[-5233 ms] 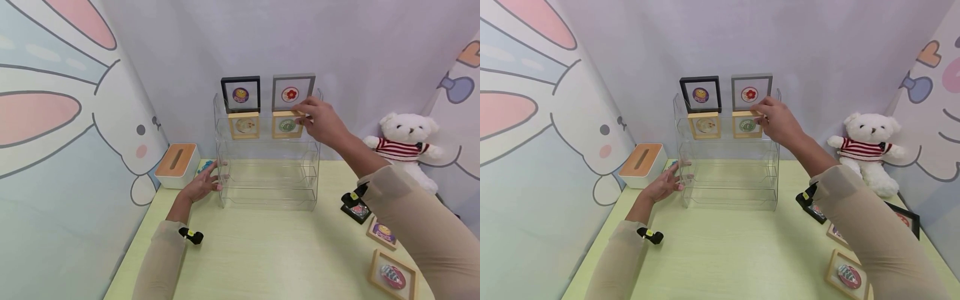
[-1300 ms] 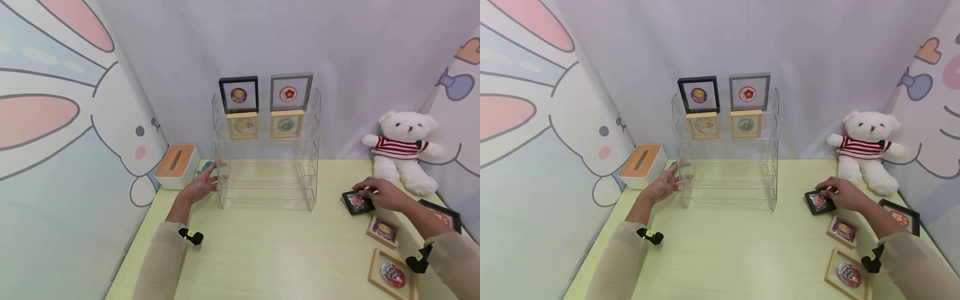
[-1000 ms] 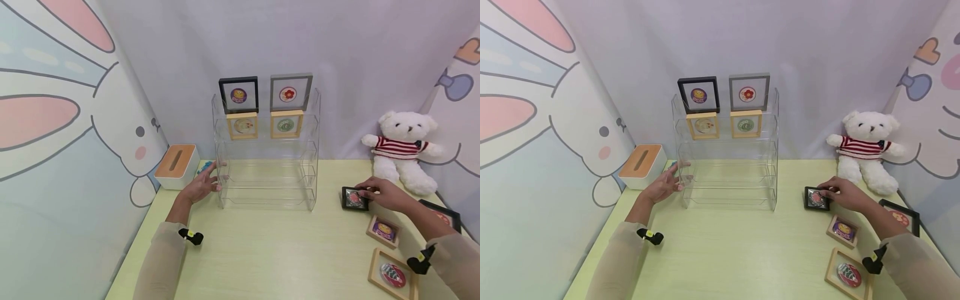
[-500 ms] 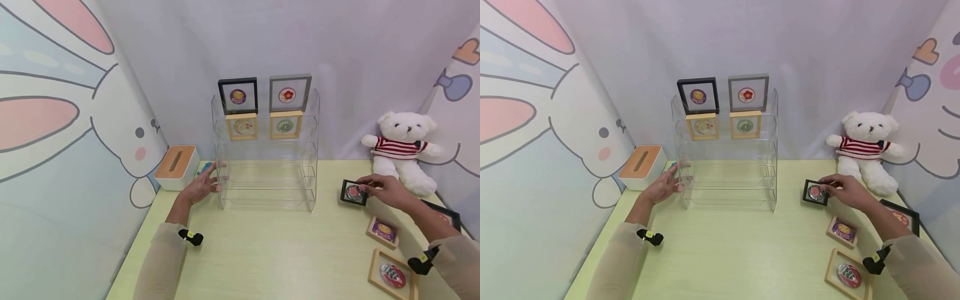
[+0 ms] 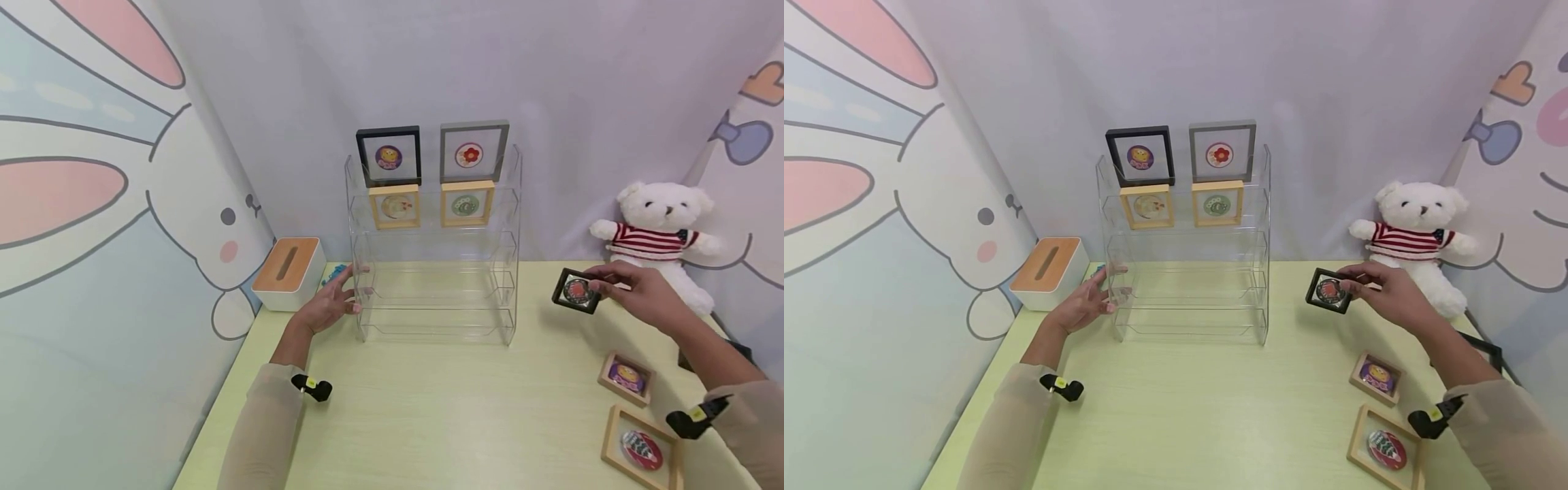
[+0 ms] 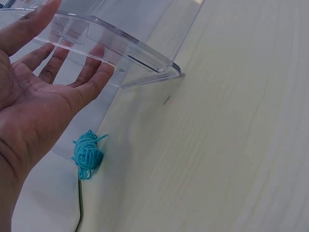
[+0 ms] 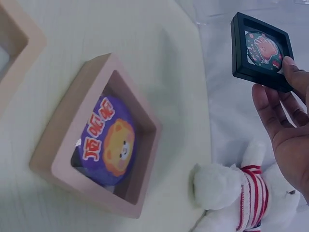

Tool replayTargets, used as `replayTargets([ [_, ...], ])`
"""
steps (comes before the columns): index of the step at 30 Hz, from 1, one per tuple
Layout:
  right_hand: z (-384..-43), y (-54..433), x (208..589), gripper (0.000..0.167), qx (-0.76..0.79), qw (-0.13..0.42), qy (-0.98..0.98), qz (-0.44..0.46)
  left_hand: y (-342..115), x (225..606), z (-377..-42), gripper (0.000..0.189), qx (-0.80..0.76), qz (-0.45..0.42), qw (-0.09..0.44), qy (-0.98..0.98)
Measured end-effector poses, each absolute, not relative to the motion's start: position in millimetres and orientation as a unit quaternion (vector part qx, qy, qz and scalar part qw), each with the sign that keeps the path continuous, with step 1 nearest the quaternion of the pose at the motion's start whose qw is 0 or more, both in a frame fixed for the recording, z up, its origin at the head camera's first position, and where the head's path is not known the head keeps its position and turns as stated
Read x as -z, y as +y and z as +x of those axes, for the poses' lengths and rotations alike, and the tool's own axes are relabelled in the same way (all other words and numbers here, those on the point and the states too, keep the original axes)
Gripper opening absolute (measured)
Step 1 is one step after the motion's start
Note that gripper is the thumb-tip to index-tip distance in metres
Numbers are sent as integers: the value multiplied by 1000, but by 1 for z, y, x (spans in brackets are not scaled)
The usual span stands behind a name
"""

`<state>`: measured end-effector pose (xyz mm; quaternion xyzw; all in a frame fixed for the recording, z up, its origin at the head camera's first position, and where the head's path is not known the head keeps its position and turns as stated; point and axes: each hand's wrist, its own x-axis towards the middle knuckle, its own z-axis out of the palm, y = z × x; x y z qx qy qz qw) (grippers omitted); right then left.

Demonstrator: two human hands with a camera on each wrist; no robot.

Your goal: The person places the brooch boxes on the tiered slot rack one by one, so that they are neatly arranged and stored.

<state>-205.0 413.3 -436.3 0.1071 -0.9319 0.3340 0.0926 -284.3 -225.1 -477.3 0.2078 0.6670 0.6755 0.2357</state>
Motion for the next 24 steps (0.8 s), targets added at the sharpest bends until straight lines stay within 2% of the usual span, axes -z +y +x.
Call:
replayTargets([
  [9, -208, 398, 396, 32, -340, 149, -921, 120, -224, 478, -284, 103, -679, 207, 236, 663],
  [17, -214, 364, 359, 30, -391, 146, -896, 154, -225, 477, -285, 95, -673, 215, 238, 667],
  [24, -224, 321, 331, 27, -396, 180, -874, 215, -225, 476, -286, 92, -675, 215, 240, 664],
])
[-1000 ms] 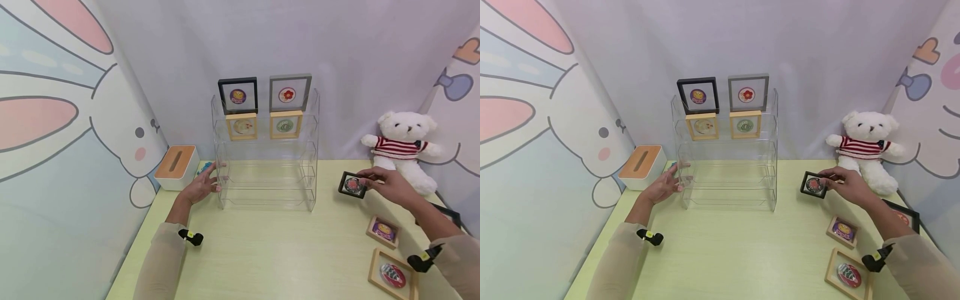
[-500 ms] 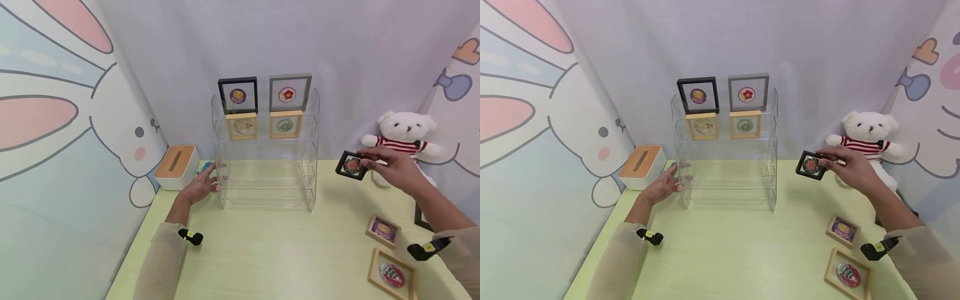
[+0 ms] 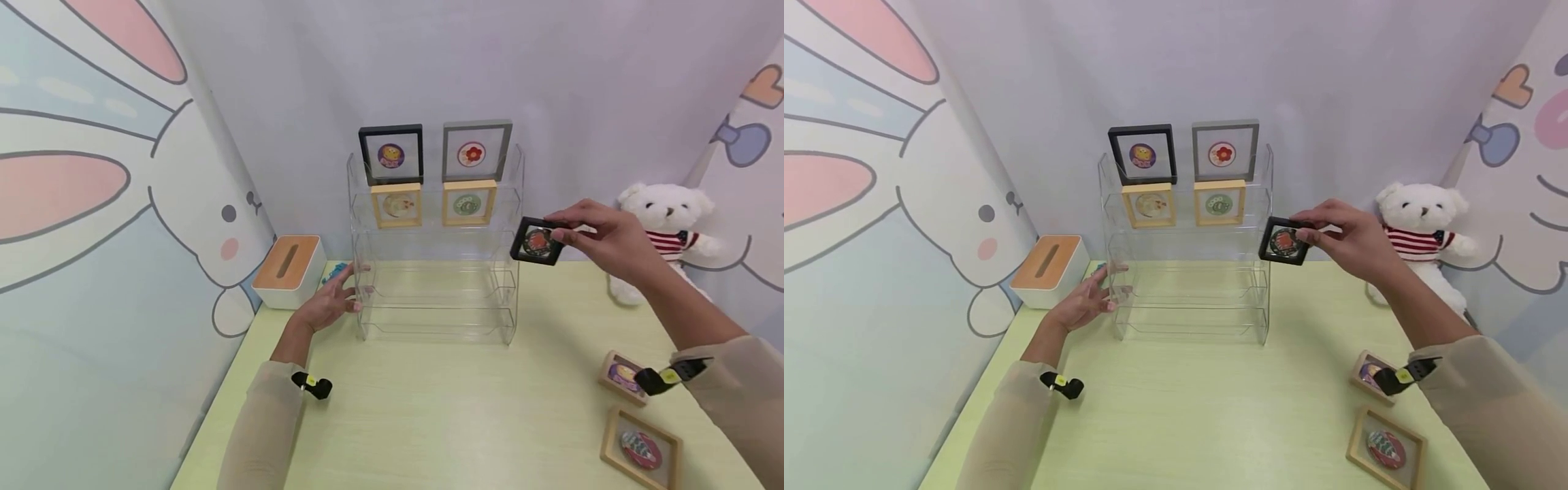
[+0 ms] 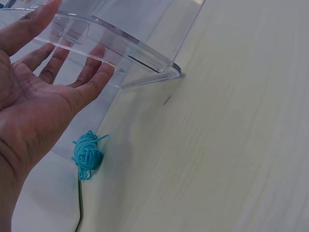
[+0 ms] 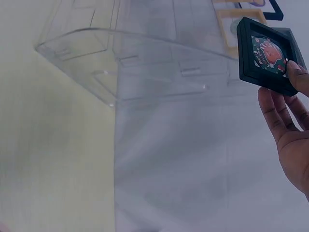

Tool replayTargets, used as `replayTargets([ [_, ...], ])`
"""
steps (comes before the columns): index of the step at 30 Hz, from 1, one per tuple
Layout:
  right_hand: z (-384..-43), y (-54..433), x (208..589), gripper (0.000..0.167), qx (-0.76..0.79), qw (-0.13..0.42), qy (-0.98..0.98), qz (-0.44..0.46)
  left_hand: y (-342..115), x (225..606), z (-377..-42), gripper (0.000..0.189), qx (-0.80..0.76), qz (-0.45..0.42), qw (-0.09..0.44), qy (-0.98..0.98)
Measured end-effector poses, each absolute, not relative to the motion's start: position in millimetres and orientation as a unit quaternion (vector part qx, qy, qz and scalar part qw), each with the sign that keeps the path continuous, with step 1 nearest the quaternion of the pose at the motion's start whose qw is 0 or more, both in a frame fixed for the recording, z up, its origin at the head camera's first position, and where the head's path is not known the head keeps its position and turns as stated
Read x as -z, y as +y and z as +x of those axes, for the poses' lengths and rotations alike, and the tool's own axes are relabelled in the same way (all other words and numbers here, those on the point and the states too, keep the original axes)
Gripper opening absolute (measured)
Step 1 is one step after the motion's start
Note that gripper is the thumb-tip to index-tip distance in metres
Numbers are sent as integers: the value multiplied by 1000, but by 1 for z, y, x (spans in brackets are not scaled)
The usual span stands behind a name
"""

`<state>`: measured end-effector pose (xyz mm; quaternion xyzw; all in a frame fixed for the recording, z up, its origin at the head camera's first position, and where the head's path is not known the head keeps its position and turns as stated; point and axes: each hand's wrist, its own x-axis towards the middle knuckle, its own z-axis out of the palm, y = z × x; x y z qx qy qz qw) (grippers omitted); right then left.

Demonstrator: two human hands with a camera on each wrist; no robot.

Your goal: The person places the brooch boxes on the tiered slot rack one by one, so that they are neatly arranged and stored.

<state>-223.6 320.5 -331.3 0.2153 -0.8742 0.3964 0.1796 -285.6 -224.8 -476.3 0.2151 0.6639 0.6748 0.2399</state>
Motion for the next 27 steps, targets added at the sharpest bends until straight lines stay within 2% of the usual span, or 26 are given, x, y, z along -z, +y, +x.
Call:
replayTargets([
  [13, -251, 220, 308, 26, -369, 221, -841, 328, -224, 476, -287, 92, -677, 214, 235, 664],
  [19, -266, 183, 315, 22, -348, 231, -839, 349, -224, 476, -286, 92, -675, 213, 234, 667],
  [27, -272, 141, 333, 25, -326, 246, -846, 342, -225, 477, -287, 91, -673, 206, 241, 668],
])
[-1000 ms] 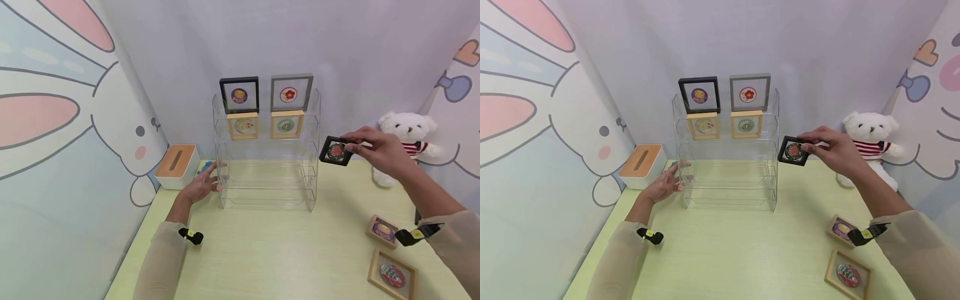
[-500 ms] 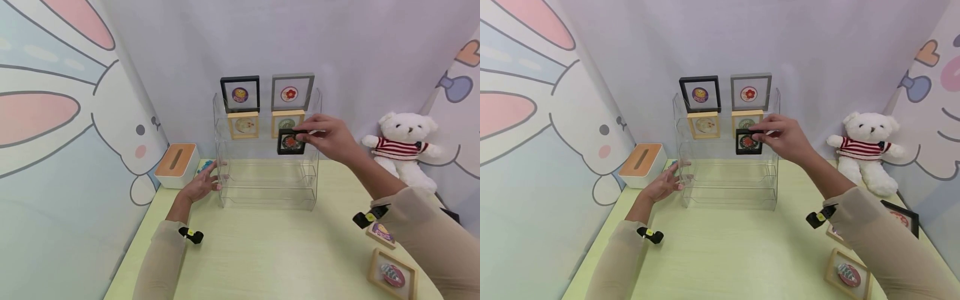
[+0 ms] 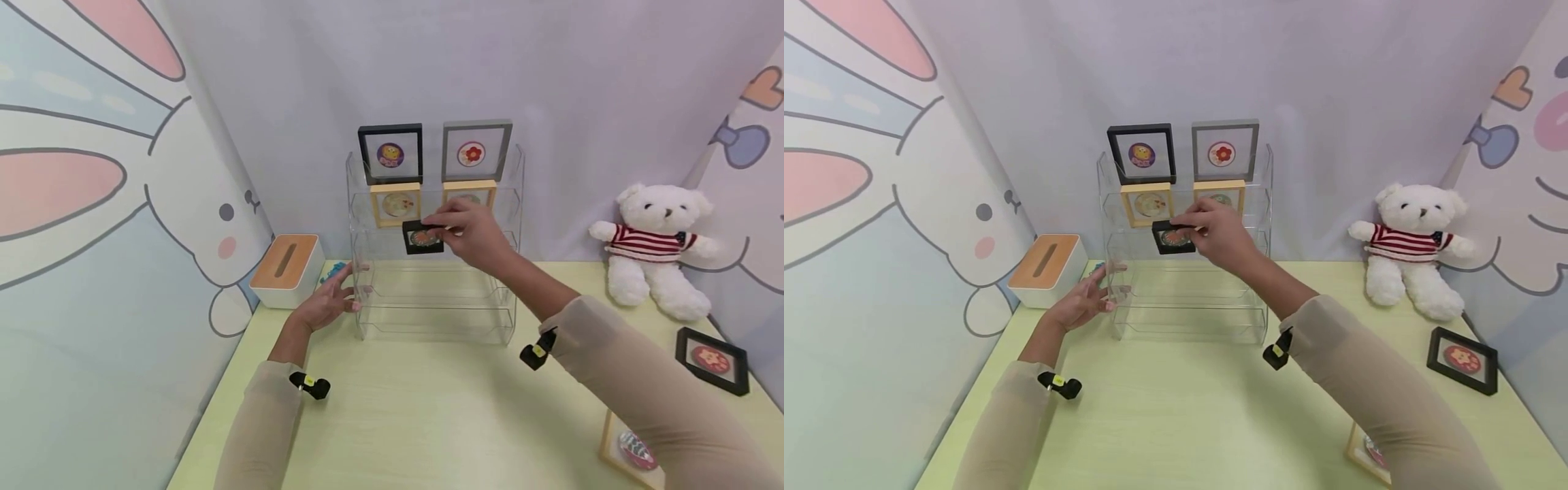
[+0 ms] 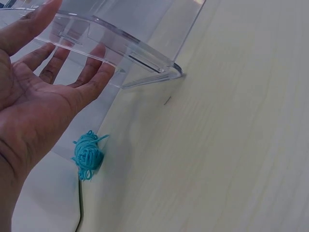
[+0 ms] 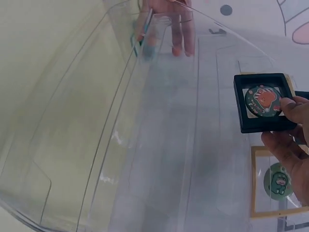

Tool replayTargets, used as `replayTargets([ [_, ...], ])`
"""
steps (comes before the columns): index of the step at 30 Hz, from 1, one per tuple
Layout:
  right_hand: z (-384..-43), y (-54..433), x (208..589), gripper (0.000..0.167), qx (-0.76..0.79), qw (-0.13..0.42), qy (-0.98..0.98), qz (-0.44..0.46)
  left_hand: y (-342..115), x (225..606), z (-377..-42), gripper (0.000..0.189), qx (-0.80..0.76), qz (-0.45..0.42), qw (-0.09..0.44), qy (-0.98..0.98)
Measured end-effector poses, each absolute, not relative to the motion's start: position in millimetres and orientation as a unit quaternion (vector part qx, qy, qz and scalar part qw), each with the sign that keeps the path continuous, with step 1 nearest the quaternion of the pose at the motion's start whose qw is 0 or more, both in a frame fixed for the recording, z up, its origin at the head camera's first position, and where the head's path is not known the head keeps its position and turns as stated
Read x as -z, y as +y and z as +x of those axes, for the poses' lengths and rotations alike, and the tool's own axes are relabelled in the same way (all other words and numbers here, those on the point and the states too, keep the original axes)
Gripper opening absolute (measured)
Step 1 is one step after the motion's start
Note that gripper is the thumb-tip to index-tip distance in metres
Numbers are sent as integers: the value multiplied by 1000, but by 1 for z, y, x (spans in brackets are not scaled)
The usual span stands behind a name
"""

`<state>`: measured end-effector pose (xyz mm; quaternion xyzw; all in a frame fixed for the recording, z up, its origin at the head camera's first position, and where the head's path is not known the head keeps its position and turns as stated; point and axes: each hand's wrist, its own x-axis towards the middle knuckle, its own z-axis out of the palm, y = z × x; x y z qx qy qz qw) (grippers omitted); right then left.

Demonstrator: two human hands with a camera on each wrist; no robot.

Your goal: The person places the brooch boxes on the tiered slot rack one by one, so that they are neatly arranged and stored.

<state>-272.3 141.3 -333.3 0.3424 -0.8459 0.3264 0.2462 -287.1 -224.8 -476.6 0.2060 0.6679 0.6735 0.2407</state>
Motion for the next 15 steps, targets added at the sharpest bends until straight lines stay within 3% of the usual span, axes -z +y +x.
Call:
replayTargets([
  [15, -275, 102, 362, 24, -291, 250, -860, 337, -224, 475, -283, 99, -672, 207, 235, 672],
])
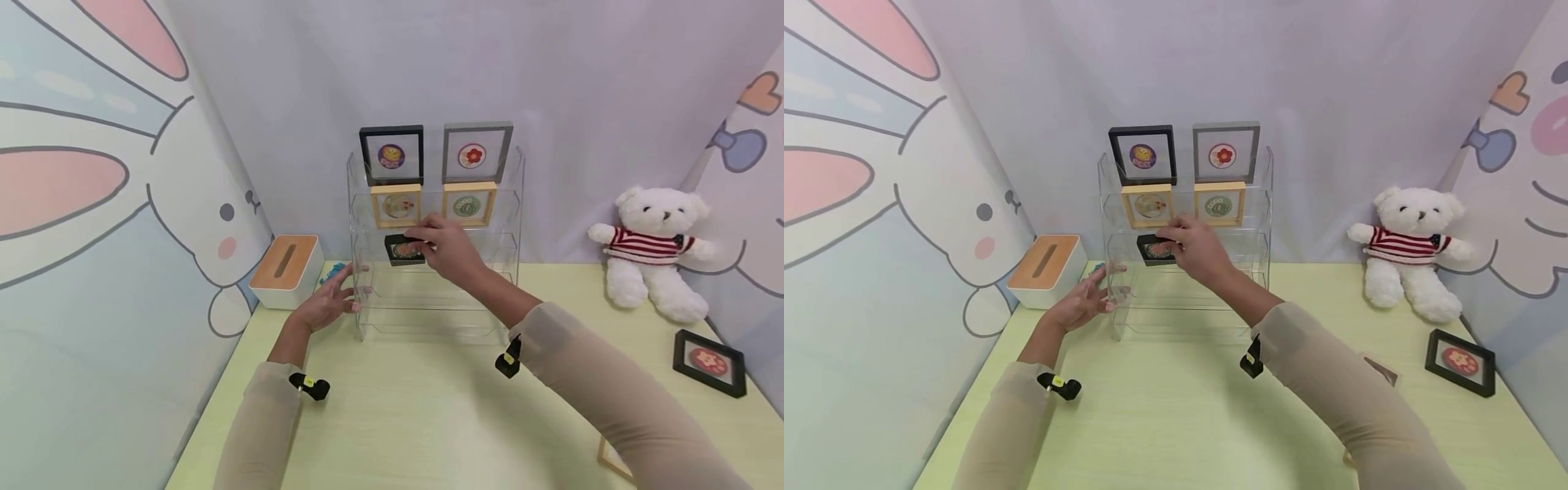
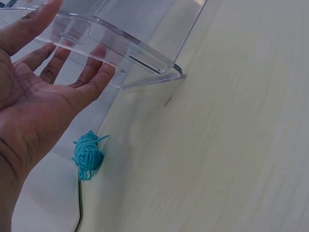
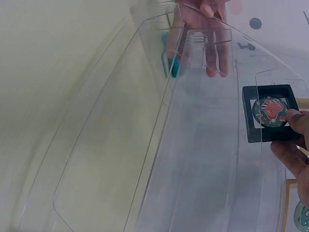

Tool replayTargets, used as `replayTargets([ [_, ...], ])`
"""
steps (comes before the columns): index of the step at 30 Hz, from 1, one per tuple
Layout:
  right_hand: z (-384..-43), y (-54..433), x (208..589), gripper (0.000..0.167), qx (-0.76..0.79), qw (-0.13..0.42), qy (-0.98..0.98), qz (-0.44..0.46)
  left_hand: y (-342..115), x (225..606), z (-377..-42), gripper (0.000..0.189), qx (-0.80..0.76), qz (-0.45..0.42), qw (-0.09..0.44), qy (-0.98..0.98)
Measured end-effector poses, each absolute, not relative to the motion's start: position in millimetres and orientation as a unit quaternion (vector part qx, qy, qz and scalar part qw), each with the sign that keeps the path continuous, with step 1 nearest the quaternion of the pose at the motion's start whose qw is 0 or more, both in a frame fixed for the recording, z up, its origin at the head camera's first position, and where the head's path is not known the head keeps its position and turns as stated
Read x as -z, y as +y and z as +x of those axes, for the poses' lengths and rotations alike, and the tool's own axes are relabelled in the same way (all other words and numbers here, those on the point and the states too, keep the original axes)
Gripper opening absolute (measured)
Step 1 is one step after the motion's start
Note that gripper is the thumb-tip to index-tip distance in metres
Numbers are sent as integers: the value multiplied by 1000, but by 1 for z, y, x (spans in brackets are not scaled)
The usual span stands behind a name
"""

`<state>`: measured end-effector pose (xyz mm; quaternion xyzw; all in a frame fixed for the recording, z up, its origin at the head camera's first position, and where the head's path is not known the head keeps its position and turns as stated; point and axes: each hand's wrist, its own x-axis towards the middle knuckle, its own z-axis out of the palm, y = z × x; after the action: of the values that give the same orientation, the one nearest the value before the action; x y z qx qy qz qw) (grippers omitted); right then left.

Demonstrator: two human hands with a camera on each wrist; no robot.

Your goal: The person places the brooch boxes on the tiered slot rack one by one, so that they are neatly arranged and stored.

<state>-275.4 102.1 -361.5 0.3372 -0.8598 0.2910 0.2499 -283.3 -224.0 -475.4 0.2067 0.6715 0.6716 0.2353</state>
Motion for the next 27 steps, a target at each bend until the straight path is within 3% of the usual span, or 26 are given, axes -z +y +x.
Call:
replayTargets([
  [8, -275, 104, 370, 22, -286, 260, -854, 348, -224, 475, -285, 95, -673, 213, 236, 667],
  [14, -273, 115, 365, 28, -300, 238, -855, 350, -223, 474, -284, 94, -676, 210, 236, 666],
  [27, -257, 193, 329, 35, -332, 231, -848, 341, -223, 475, -284, 98, -678, 206, 238, 664],
])
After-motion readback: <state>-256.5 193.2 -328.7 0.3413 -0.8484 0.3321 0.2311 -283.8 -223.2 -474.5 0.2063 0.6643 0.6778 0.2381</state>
